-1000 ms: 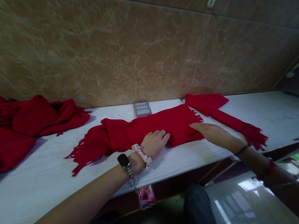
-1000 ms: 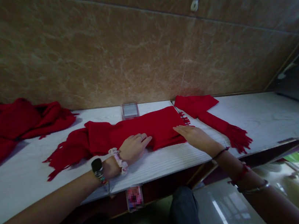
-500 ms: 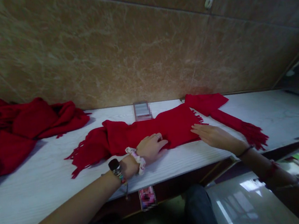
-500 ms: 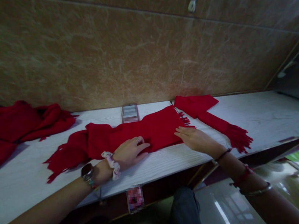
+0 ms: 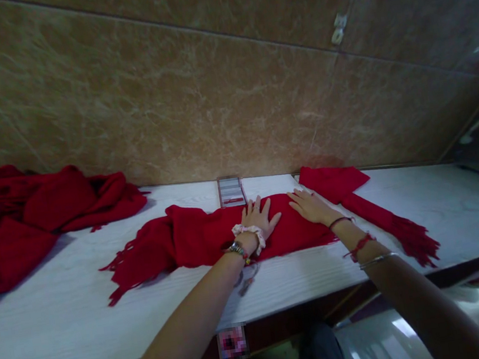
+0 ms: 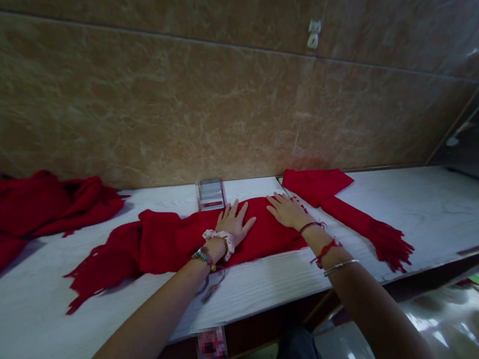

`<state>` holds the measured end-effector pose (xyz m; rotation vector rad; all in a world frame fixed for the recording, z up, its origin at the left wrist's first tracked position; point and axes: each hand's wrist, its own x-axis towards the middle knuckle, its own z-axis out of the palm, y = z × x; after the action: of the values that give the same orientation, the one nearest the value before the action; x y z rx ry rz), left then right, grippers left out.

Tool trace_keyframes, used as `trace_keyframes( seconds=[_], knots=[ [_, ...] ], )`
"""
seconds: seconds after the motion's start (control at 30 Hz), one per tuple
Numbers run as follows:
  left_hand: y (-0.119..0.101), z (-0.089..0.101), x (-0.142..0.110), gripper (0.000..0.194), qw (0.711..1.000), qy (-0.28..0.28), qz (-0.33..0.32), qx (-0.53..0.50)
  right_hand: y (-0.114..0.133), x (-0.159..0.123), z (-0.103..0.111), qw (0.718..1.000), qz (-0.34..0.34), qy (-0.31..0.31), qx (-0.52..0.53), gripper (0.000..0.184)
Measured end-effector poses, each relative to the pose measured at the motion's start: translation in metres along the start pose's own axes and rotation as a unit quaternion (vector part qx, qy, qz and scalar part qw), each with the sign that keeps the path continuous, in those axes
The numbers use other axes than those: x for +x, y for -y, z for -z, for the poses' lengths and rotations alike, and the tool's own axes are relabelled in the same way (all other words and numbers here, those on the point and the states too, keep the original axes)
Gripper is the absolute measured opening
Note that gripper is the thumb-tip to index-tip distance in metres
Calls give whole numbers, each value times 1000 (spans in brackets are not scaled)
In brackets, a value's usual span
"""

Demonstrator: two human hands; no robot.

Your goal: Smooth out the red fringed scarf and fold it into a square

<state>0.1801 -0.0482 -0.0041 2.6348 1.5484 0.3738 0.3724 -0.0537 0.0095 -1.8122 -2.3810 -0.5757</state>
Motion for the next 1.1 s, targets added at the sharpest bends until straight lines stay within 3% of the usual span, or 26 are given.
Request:
trace_keyframes(
  seconds=[0.1,0.23,0.3,0.37,0.43,0.6,0.77,0.93,1.1],
  knots=[
    [2,-2,-5,61,1000,-15,-12,-7,-16,-11,-8,999,-36,9,0,38],
    [-2,1,-5,54,998,-40,-41,-3,-21,-12,4,997,-78,17,1,43],
    [-4,3,-4,48,995,-47,-83,-12,-11,-5,11,999,-41,-23,22,46],
    [-4,3,-3,45,994,-6,-103,-27,3,0,10,997,22,-20,73,45],
    [-3,3,-2,49,996,25,-79,-39,15,2,4,993,44,8,107,44],
    [-1,1,-5,63,998,36,-30,-42,15,-5,-12,995,-17,23,91,47],
    [-2,2,-6,64,998,37,-21,-46,19,-2,1,997,-59,36,37,44],
    [-1,-1,-6,64,998,21,-26,-47,41,-1,9,996,32,-5,78,42],
    [0,-7,-5,65,999,5,-27,-39,24,1,3,997,-41,42,45,40]
  ],
)
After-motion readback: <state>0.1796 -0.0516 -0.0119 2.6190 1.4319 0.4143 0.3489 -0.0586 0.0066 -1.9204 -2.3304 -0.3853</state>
